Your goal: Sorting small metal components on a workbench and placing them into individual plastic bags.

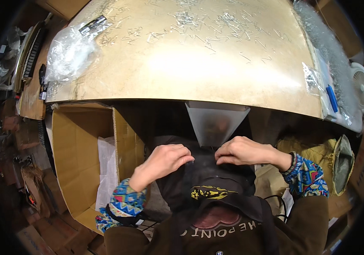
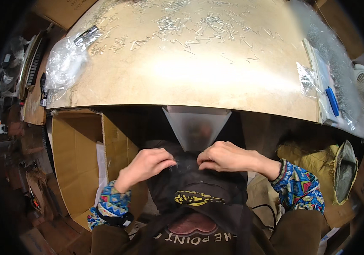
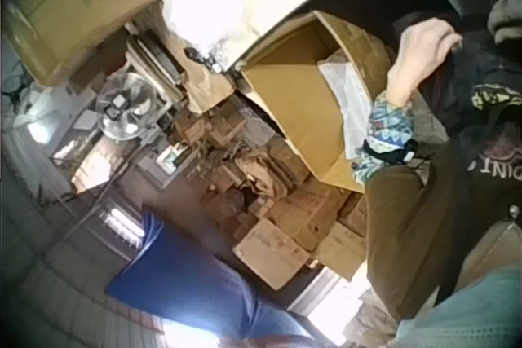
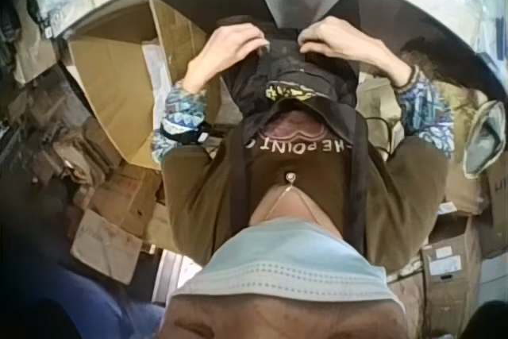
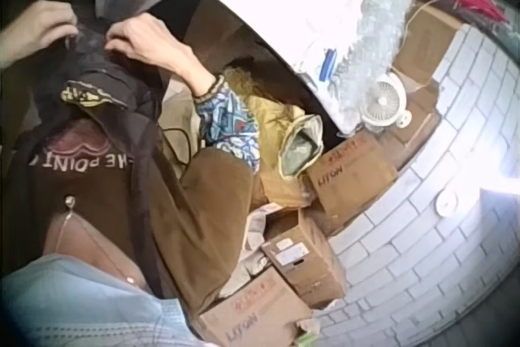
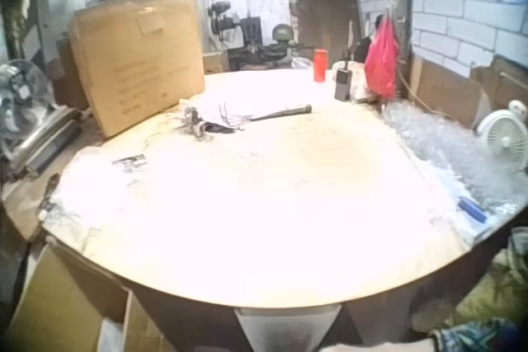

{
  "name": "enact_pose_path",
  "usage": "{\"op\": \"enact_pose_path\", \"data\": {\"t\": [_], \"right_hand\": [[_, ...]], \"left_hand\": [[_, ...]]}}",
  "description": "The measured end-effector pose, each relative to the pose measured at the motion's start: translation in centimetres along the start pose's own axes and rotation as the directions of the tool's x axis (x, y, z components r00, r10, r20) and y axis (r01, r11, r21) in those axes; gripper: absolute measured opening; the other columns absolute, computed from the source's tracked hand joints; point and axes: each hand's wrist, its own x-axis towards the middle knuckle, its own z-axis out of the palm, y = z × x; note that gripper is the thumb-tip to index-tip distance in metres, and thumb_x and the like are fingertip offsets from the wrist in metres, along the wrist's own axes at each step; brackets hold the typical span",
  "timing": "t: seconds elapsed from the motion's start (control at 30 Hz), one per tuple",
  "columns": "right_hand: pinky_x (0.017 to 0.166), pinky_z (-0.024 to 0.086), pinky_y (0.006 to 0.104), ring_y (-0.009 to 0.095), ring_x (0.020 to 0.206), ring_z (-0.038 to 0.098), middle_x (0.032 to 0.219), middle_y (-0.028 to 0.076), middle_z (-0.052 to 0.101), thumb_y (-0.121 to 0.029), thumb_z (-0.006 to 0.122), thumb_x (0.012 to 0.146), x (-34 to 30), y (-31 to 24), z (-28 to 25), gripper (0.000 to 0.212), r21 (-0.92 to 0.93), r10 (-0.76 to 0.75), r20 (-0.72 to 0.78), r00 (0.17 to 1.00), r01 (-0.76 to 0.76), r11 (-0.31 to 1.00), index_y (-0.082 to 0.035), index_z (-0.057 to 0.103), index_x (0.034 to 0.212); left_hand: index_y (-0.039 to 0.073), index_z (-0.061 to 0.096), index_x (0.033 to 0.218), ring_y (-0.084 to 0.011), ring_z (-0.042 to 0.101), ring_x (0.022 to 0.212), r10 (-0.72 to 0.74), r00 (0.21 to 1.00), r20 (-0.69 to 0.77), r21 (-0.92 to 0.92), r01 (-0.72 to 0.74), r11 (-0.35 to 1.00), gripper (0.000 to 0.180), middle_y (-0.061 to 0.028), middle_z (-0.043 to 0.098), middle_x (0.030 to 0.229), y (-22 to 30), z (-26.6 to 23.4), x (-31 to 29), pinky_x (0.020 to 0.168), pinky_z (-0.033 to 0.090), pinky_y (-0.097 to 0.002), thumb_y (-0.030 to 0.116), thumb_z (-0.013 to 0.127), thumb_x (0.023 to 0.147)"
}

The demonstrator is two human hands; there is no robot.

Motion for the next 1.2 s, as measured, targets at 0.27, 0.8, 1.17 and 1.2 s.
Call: {"op": "enact_pose_path", "data": {"t": [0.27,0.8,1.17,1.2], "right_hand": [[0.060,0.050,0.0418,0.031,0.071,0.063,0.076,0.011,0.063,-0.015,0.062,0.086,-2.4,2.9,2.7,0.014,-0.261,0.130,-0.240,0.962,-0.192,0.946,-0.006,0.069,0.094],[0.103,0.039,0.0484,0.036,0.129,0.044,0.136,0.017,0.050,-0.029,0.049,0.097,16.9,3.2,-16.3,0.043,-0.901,-0.510,-0.396,0.764,-0.218,0.375,0.003,0.051,0.125],[0.100,0.041,0.0511,0.035,0.124,0.048,0.130,0.016,0.054,-0.024,0.056,0.094,6.6,4.1,-15.6,0.033,-0.753,-0.295,-0.443,0.847,-0.172,0.635,-0.001,0.055,0.117],[0.100,0.042,0.0481,0.033,0.125,0.049,0.129,0.014,0.056,-0.024,0.057,0.093,6.2,4.3,-16.0,0.031,-0.731,-0.352,-0.514,0.782,-0.185,0.657,-0.003,0.057,0.116]], "left_hand": [[-0.001,0.069,0.094,-0.0099,0.064,0.072,-0.378,0.914,-0.149,-0.452,0.277,0.848,0.011,-0.0075,0.070,0.082,-2.1,5.9,0.7,0.065,0.050,-0.0237,0.006,0.069,0.085],[0.001,0.060,0.106,-0.0141,0.067,0.089,-0.548,0.824,0.146,-0.987,0.083,-0.139,0.018,-0.0073,0.068,0.101,-1.9,7.1,1.5,0.080,0.057,-0.0269,0.003,0.066,0.089],[0.000,0.062,0.106,-0.0198,0.064,0.103,-0.412,0.885,0.215,-0.892,0.005,-0.453,0.019,-0.0104,0.067,0.108,-2.0,9.1,1.2,0.097,0.051,-0.0377,0.014,0.061,0.094],[0.002,0.058,0.115,-0.0244,0.060,0.111,-0.400,0.887,0.230,-0.900,0.037,-0.435,0.029,-0.0121,0.063,0.118,-2.4,9.4,1.0,0.099,0.049,-0.0427,0.021,0.062,0.093]]}}
